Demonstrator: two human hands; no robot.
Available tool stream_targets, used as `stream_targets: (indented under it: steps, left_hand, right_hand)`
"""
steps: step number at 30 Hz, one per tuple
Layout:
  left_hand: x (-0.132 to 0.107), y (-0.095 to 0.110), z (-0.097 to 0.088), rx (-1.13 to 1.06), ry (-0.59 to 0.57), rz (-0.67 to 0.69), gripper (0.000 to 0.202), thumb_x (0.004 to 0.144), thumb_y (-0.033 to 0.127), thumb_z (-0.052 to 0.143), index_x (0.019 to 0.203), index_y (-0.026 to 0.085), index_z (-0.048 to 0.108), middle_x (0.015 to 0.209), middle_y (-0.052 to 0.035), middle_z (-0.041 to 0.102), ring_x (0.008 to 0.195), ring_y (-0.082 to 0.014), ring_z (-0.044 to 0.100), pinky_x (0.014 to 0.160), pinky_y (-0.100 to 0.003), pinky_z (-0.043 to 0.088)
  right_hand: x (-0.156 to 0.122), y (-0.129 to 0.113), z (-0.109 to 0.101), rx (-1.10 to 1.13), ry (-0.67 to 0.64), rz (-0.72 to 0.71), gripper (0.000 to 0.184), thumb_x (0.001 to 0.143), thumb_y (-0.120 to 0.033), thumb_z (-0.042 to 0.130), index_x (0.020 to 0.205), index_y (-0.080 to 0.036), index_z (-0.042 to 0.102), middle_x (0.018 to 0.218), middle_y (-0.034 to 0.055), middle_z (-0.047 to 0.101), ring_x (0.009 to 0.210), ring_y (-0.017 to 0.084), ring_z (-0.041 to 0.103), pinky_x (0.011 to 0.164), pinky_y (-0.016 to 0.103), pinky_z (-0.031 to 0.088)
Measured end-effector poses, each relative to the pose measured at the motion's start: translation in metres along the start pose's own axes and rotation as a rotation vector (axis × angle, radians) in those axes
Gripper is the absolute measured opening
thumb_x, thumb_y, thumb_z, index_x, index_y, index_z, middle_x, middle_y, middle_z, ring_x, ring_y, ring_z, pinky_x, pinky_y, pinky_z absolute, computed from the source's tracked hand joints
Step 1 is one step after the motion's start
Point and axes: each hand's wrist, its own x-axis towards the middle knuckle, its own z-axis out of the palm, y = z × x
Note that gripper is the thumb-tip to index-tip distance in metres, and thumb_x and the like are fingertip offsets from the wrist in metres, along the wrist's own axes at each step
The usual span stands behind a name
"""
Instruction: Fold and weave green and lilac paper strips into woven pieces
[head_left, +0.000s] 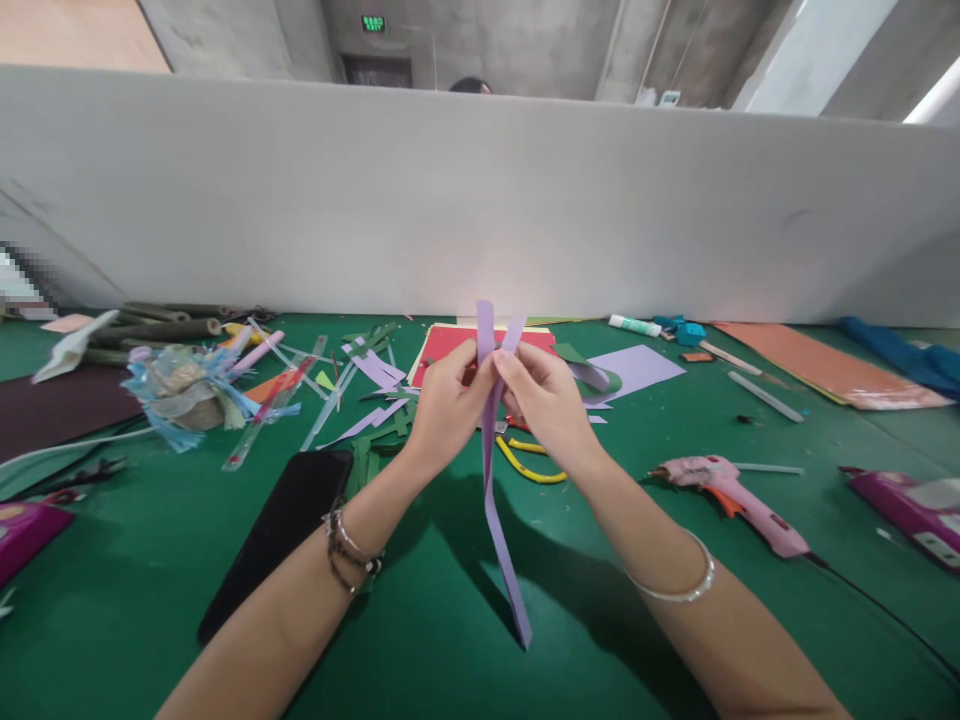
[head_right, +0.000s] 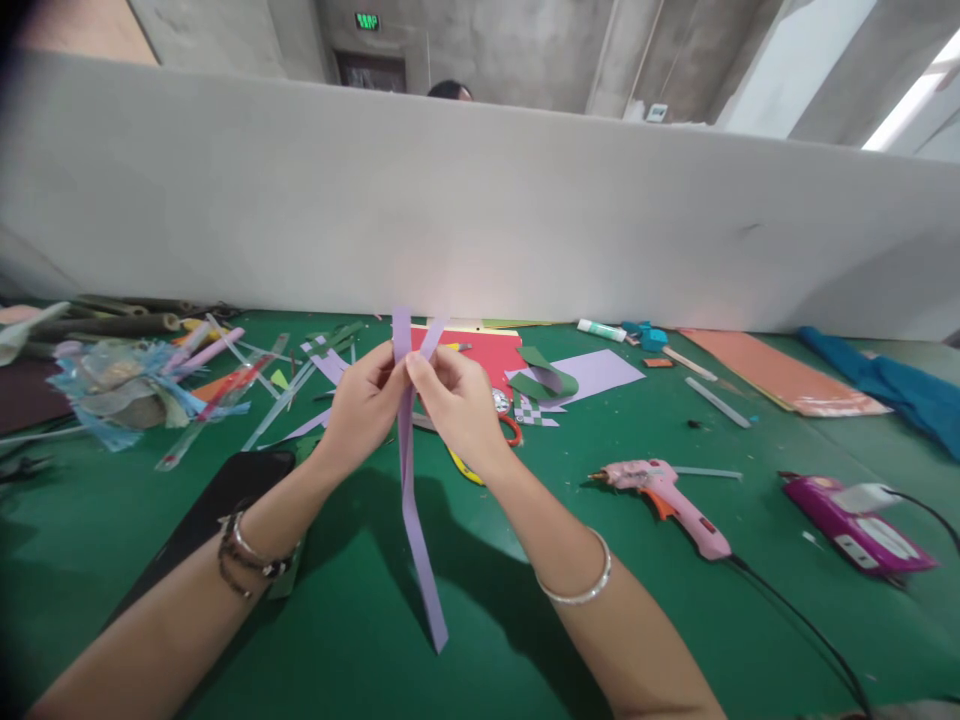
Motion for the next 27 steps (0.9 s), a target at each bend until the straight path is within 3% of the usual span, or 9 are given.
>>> stream_targets:
  steps: [13, 20, 27]
  left_hand:
    - [-0.0038, -0.0009, 0.0039, 0.13, 0.077, 0.112, 0.033, 0.083, 0.025, 0.036, 0.052, 0.019, 0.029, 0.045, 0.0062, 0.029, 0.042, -0.0068, 0.028, 0.041, -0.021, 0.023]
    - [-0.0016, 0.001, -0.0025, 0.058, 0.183, -0.026, 0.034, 0.083, 0.028, 0.034, 0.051, 0.02, 0.026, 0.044, 0.0064, 0.026, 0.04, -0.007, 0.027, 0.04, -0.021, 0.023]
    - [0.0019, -0.0066, 0.0021, 0.06, -0.042, 0.045, 0.039, 0.083, 0.031, 0.036, 0.047, 0.018, 0.028, 0.041, 0.0063, 0.029, 0.037, -0.0057, 0.028, 0.037, -0.02, 0.021]
  right_hand:
    - [-0.0013, 0.0024, 0.0031, 0.014, 0.085, -0.028, 0.031, 0.078, -0.034, 0.046, 0.053, -0.019, 0.035, 0.04, -0.0096, 0.029, 0.033, 0.002, 0.025, 0.033, 0.018, 0.02]
    - [-0.0011, 0.0033, 0.0038, -0.081, 0.15, -0.007, 0.033, 0.075, -0.029, 0.048, 0.049, -0.019, 0.032, 0.038, -0.0094, 0.027, 0.033, 0.002, 0.023, 0.033, 0.018, 0.018]
    - [0.0028, 0.0029, 0.001, -0.014, 0.208, -0.046, 0.034, 0.078, -0.033, 0.045, 0.05, -0.019, 0.032, 0.035, -0.0094, 0.03, 0.031, 0.002, 0.025, 0.032, 0.017, 0.02]
